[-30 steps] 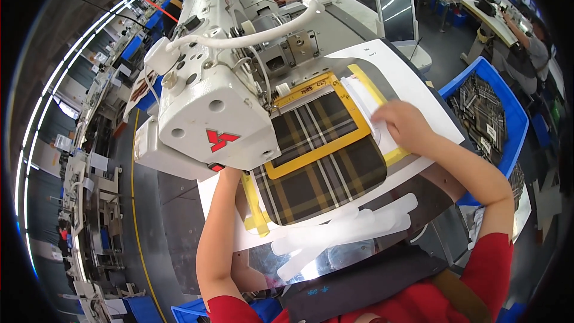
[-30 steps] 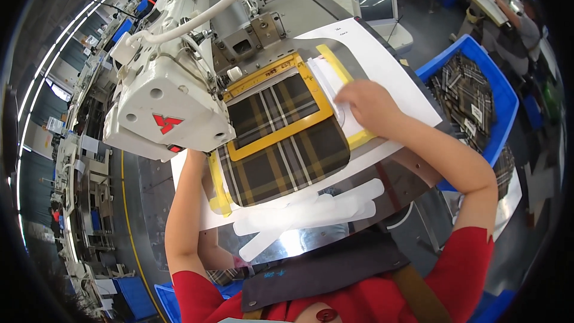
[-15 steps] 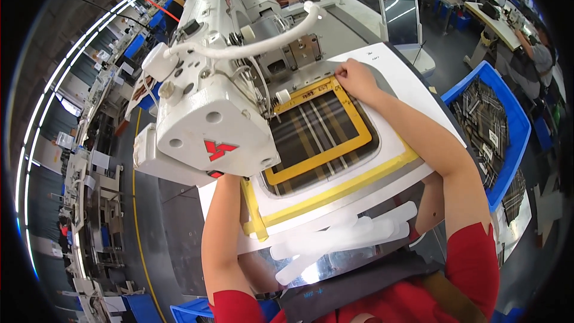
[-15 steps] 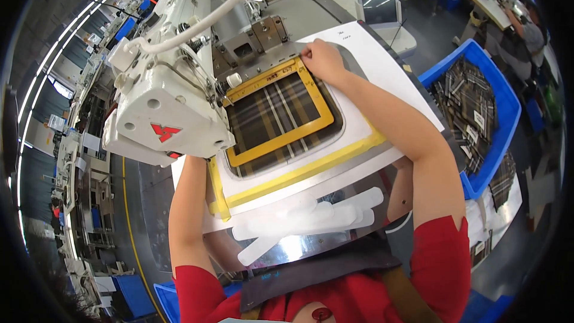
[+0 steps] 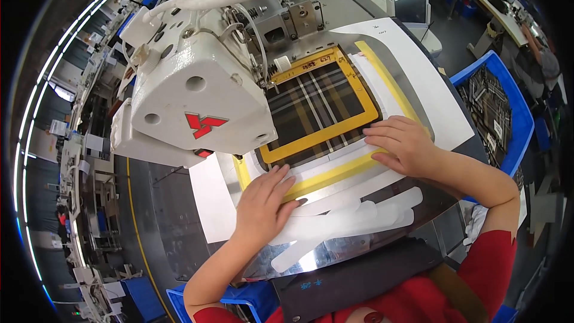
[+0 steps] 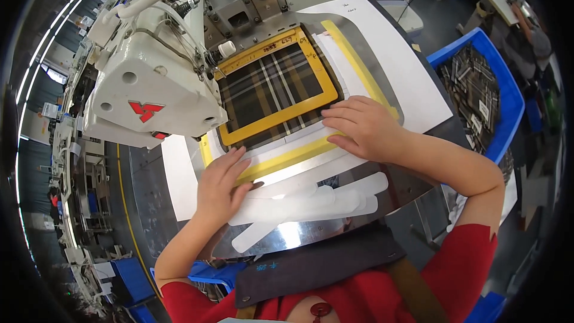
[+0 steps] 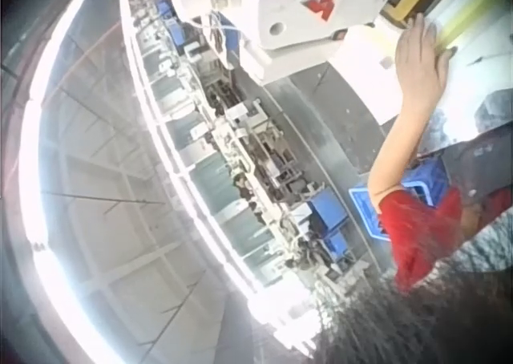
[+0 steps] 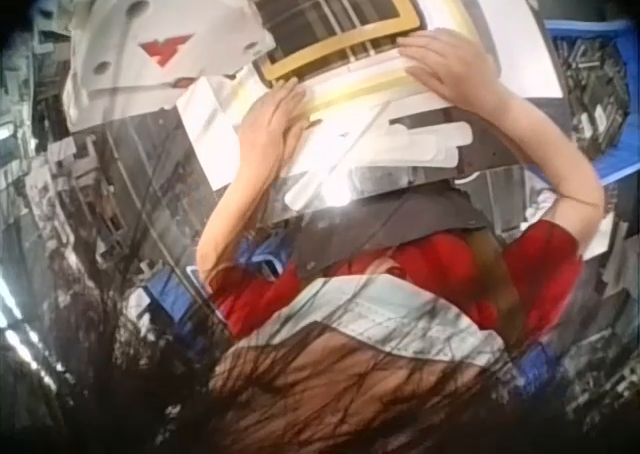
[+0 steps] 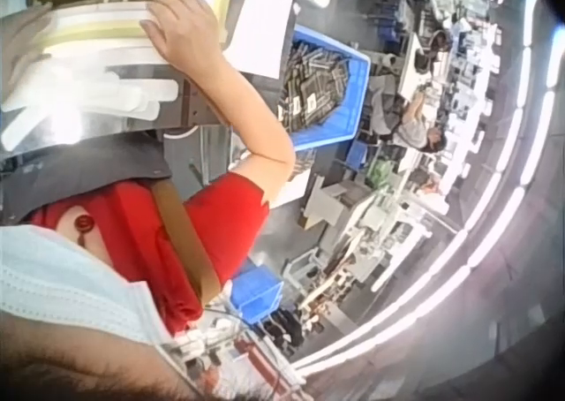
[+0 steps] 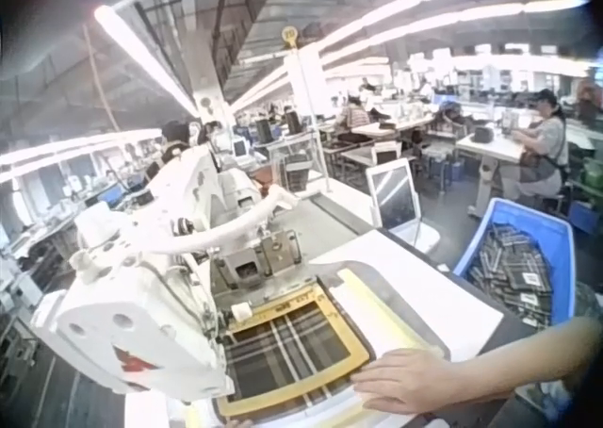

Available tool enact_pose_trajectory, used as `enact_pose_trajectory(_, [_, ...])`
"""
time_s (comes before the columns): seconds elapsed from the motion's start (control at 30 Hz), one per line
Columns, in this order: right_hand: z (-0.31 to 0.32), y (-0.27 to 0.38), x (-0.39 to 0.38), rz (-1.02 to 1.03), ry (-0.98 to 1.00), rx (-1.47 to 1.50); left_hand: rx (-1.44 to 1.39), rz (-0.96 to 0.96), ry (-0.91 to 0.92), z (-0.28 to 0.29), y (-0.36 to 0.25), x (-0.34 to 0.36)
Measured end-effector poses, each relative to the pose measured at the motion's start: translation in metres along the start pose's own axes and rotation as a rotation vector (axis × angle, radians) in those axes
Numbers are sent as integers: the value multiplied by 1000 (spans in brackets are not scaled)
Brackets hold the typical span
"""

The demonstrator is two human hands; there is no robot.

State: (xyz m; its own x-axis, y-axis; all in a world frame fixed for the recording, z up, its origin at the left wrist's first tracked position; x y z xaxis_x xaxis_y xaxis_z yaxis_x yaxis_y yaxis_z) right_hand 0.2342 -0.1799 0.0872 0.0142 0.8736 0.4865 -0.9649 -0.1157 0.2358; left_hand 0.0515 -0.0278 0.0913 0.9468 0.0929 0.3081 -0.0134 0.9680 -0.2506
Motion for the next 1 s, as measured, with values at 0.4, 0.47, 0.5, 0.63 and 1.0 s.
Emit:
enact_pose_trajectory(0.4, [-7, 12, 3, 79, 18, -115, 54, 37, -2, -7, 6, -5])
enact_pose_trajectory(0.47, [-10, 11, 4, 73, 24, -127, 55, 45, -5, -8, 7, -6])
enact_pose_trajectory(0.5, [-7, 10, 1, 69, 16, -125, 44, 28, -10, -9, 5, -2])
enact_pose_trajectory(0.63, [-6, 6, -6, 85, -8, -146, 67, 35, 21, -15, 4, 5])
enact_pose_trajectory(1.0, [140, -195, -200, -1012, -233, -415, 24, 116, 25, -11, 11, -4])
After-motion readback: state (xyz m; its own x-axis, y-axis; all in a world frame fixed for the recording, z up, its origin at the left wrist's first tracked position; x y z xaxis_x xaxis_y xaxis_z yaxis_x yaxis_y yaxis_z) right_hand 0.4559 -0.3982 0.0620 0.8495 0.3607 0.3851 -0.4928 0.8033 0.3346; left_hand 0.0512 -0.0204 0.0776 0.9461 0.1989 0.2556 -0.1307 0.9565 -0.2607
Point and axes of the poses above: each hand's wrist, its own x-axis towards the middle knuckle, its own z-axis out of the back of the hand, y = z × x, the point moved 8 cm from there along x, towards the middle knuckle, and after that the axes turned 1 degree about z, right-handed, at the moved point
